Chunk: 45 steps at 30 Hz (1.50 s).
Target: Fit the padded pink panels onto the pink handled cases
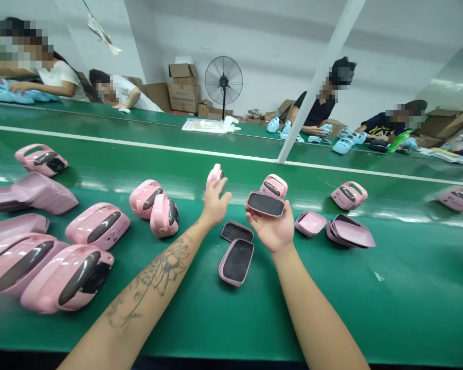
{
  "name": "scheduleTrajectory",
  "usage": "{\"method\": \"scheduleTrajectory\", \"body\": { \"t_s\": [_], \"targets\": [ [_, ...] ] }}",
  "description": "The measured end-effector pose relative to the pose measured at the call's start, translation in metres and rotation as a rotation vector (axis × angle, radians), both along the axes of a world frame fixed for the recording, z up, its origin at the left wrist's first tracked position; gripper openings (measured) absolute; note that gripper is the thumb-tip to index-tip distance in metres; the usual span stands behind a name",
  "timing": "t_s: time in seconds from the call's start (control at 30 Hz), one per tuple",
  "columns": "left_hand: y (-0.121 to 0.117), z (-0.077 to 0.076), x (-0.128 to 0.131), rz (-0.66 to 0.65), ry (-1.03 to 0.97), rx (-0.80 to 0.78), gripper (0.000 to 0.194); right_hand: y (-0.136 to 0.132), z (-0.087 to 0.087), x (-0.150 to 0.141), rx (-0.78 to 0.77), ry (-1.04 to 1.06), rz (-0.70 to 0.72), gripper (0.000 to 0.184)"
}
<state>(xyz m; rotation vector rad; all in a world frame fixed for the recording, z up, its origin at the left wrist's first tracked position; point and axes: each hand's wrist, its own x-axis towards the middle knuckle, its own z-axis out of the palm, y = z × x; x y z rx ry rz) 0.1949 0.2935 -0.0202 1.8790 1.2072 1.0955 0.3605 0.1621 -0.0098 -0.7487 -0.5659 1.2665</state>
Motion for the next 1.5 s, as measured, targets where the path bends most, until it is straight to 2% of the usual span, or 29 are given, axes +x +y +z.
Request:
{"method": "scheduleTrajectory", "body": {
  "t_s": [0.1, 0.17, 0.27, 0.33, 0.4, 0.47, 0.63, 0.73, 0.8, 0.87, 0.97, 1.03, 1.13, 1.2, 1.3, 1.37, 1.5],
  "targets": [
    [0.042, 0.000, 0.009, 0.225, -0.012, -0.102, 0.063, 0.002, -0.001, 0.017, 0.041, 0.114, -0.074, 0.072],
    [0.062, 0.000, 0.016, 0.281, -0.025, -0.167, 0.058, 0.004, -0.002, 0.024, 0.051, 0.173, -0.102, 0.068],
    [0.073, 0.004, 0.026, 0.279, -0.081, -0.226, 0.042, 0.007, -0.004, 0.028, 0.045, 0.229, -0.114, 0.068],
    [0.065, 0.011, 0.027, 0.281, -0.151, -0.247, 0.040, 0.006, -0.002, 0.027, 0.039, 0.253, -0.113, 0.072],
    [0.044, 0.021, 0.019, 0.273, -0.241, -0.267, 0.043, 0.002, 0.006, 0.022, 0.060, 0.263, -0.126, 0.076],
    [0.011, 0.032, 0.002, 0.210, -0.332, -0.309, 0.045, -0.007, 0.020, 0.011, 0.131, 0.242, -0.148, 0.080],
    [-0.091, 0.062, -0.055, -0.118, -0.460, -0.542, 0.047, -0.045, 0.062, -0.036, 0.316, 0.083, -0.121, 0.085],
    [-0.142, 0.075, -0.088, -0.225, -0.518, -0.715, 0.055, -0.070, 0.068, -0.072, 0.310, 0.034, -0.075, 0.085],
    [-0.170, 0.076, -0.109, -0.256, -0.599, -0.877, 0.064, -0.083, 0.061, -0.096, 0.261, 0.039, -0.096, 0.085],
    [-0.196, 0.072, -0.126, -0.310, -0.682, -0.917, 0.073, -0.095, 0.049, -0.117, 0.190, 0.083, -0.178, 0.085],
    [-0.230, 0.055, -0.144, -0.404, -0.738, -0.746, 0.085, -0.111, 0.028, -0.144, 0.086, 0.200, -0.298, 0.079],
    [-0.245, 0.041, -0.153, -0.333, -0.743, -0.680, 0.083, -0.123, 0.016, -0.158, 0.054, 0.257, -0.319, 0.072],
    [-0.259, 0.028, -0.165, -0.110, -0.769, -0.747, 0.066, -0.143, -0.002, -0.173, 0.067, 0.246, -0.243, 0.071],
    [-0.263, 0.026, -0.174, -0.041, -0.775, -0.836, 0.065, -0.155, -0.016, -0.178, 0.083, 0.179, -0.175, 0.073],
    [-0.269, 0.029, -0.184, -0.080, -0.722, -0.881, 0.066, -0.169, -0.039, -0.180, 0.107, 0.024, -0.115, 0.077],
    [-0.273, 0.031, -0.188, -0.111, -0.680, -0.880, 0.068, -0.175, -0.050, -0.181, 0.127, -0.078, -0.047, 0.090],
    [-0.279, 0.028, -0.190, -0.092, -0.604, -0.913, 0.072, -0.182, -0.060, -0.181, 0.188, -0.291, 0.094, 0.106]
  ]
}}
